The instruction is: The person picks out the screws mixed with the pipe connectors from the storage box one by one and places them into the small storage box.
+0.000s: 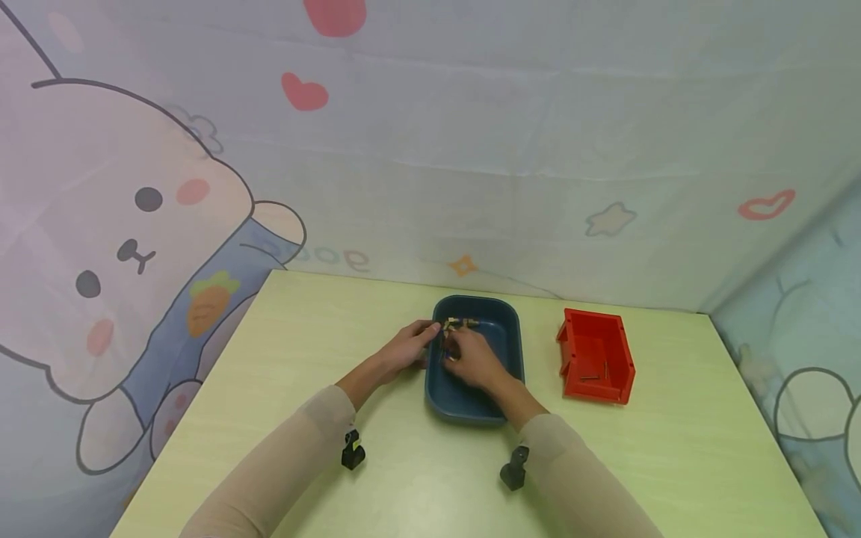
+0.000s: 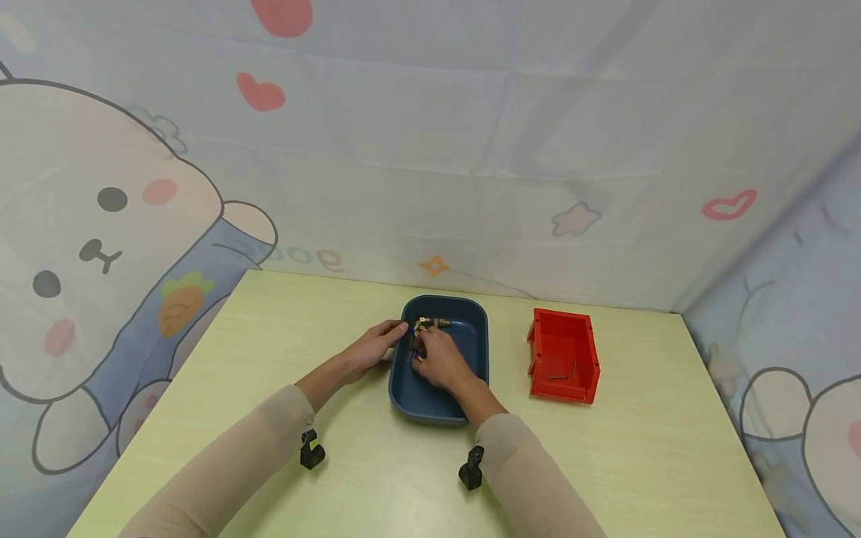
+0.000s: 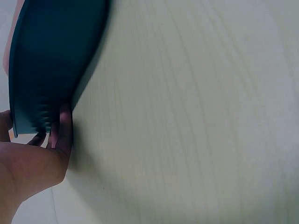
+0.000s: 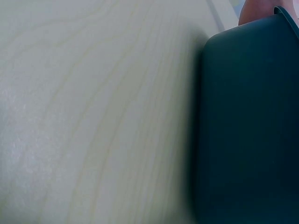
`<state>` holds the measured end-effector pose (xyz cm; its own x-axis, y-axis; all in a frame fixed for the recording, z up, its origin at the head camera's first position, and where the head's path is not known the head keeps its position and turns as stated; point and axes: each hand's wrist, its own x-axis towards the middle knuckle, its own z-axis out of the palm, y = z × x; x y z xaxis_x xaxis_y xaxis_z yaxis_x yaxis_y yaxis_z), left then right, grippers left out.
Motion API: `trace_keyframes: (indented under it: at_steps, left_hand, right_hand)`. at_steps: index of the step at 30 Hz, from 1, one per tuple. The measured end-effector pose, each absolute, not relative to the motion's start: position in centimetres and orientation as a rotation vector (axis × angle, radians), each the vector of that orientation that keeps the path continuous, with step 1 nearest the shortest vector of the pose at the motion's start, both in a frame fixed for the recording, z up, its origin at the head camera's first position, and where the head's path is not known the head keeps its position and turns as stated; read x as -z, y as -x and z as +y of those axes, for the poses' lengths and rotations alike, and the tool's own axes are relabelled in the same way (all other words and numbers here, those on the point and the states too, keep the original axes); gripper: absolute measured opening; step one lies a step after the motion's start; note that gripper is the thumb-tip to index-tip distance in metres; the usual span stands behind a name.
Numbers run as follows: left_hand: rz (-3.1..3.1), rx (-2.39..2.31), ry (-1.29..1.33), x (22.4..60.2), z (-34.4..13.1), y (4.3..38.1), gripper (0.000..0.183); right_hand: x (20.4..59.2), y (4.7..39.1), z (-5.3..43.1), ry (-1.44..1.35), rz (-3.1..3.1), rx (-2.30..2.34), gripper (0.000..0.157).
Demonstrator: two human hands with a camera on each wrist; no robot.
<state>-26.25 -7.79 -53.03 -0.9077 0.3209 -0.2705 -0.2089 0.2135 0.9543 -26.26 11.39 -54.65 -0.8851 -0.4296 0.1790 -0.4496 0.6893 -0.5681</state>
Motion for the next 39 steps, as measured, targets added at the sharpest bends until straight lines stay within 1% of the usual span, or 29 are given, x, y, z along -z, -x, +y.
trace_keyframes:
  at_steps: [9, 27, 39]
  left_hand:
    - [2.095, -1.74, -0.107, 52.99, -7.81, 26.16, 0.06]
    - [2.091, -1.754, -0.151, 52.93, -7.99, 26.12, 0.064]
    - [2.101, -1.743, -0.134, 52.77, -7.91, 25.93, 0.063]
  right_hand:
    - [54.75, 26.17, 11.38, -0.742, -2.853, -0.978, 0.022]
    - [54.37, 26.24, 11.42, -0.769, -2.842, -0.971, 0.021]
    - [54.22, 26.17, 11.51, -0.76, -2.82, -0.985, 0.017]
